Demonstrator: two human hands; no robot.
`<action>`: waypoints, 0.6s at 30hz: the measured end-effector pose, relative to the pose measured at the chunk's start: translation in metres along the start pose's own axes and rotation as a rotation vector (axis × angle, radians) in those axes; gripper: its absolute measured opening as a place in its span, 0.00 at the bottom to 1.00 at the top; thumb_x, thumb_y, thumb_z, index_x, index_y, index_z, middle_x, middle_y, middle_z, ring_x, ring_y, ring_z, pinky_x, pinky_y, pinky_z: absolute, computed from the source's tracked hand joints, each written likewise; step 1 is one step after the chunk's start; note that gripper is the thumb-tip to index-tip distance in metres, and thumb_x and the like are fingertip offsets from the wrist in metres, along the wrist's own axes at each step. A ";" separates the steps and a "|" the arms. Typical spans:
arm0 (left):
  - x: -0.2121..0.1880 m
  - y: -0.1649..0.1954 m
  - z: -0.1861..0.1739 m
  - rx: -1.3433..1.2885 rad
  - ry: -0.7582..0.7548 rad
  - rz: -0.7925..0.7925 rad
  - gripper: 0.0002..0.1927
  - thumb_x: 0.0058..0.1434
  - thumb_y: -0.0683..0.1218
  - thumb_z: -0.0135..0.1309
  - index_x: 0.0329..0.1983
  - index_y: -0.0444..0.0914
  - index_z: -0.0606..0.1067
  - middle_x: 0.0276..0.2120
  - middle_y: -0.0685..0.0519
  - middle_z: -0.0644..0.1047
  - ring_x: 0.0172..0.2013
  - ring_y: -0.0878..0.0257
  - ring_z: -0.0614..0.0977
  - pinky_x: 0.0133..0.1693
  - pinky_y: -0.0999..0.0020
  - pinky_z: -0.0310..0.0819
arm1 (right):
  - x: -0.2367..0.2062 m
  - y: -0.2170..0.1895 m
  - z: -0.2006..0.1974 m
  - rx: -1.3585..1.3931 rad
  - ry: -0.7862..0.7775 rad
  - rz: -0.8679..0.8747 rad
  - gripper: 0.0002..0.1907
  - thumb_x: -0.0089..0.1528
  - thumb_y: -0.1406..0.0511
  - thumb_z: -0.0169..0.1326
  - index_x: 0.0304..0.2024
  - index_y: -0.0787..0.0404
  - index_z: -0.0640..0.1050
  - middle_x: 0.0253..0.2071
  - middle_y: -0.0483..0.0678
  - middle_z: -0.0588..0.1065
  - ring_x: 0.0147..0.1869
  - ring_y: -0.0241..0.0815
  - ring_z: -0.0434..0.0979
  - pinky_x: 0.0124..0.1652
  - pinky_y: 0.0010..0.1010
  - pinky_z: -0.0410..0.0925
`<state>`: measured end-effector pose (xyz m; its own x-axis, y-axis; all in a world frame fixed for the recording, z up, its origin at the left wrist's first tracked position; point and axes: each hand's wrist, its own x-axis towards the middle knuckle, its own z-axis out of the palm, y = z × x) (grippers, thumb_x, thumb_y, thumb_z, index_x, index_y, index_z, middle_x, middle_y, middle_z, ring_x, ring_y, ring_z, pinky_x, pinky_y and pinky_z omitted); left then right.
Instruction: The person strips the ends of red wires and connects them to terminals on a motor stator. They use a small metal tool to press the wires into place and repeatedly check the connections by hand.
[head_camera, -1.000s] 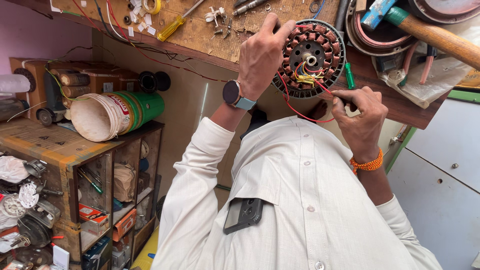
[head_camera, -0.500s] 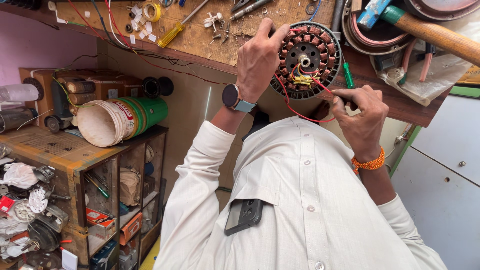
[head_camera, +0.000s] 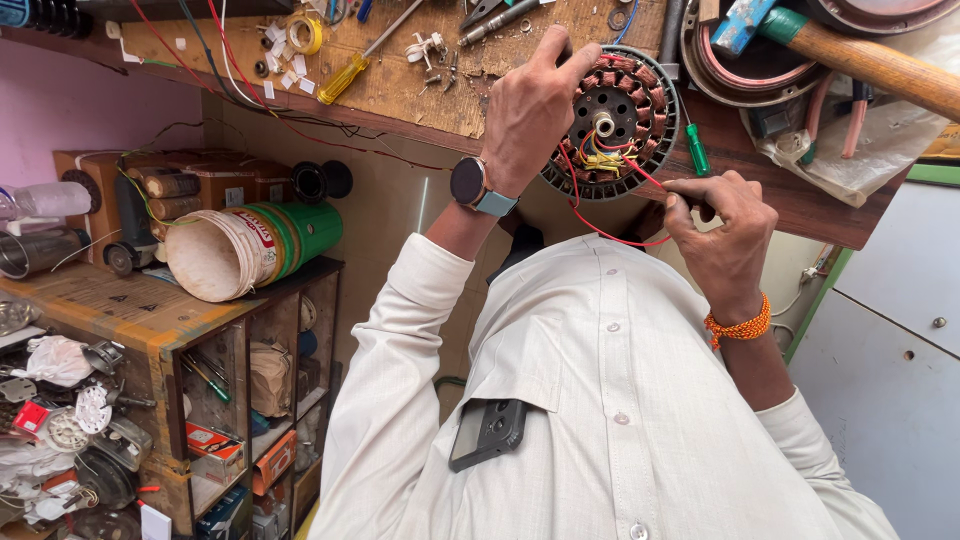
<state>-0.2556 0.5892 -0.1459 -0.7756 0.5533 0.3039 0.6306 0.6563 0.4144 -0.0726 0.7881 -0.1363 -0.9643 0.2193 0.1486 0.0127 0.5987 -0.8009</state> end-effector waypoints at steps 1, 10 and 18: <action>0.001 0.001 0.000 0.000 -0.002 0.006 0.18 0.62 0.35 0.56 0.54 0.43 0.76 0.42 0.52 0.74 0.33 0.55 0.84 0.35 0.61 0.81 | 0.000 0.000 0.000 -0.001 0.002 0.000 0.06 0.64 0.73 0.62 0.44 0.61 0.84 0.36 0.45 0.78 0.37 0.36 0.70 0.43 0.30 0.64; -0.002 0.005 0.004 0.029 0.001 0.012 0.18 0.61 0.35 0.56 0.53 0.43 0.76 0.44 0.51 0.74 0.34 0.54 0.85 0.35 0.60 0.81 | -0.002 0.001 -0.002 -0.011 0.017 0.007 0.07 0.63 0.73 0.63 0.43 0.61 0.84 0.35 0.46 0.78 0.37 0.37 0.70 0.44 0.31 0.64; 0.000 0.004 0.004 -0.028 0.004 0.002 0.18 0.61 0.35 0.56 0.53 0.42 0.76 0.44 0.52 0.74 0.34 0.54 0.85 0.36 0.61 0.81 | -0.003 0.000 -0.002 -0.002 0.021 0.013 0.07 0.64 0.73 0.62 0.44 0.61 0.85 0.36 0.45 0.78 0.37 0.36 0.70 0.44 0.30 0.64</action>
<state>-0.2528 0.5933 -0.1475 -0.7745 0.5522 0.3085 0.6310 0.6407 0.4374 -0.0694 0.7891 -0.1357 -0.9583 0.2430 0.1505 0.0257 0.5976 -0.8014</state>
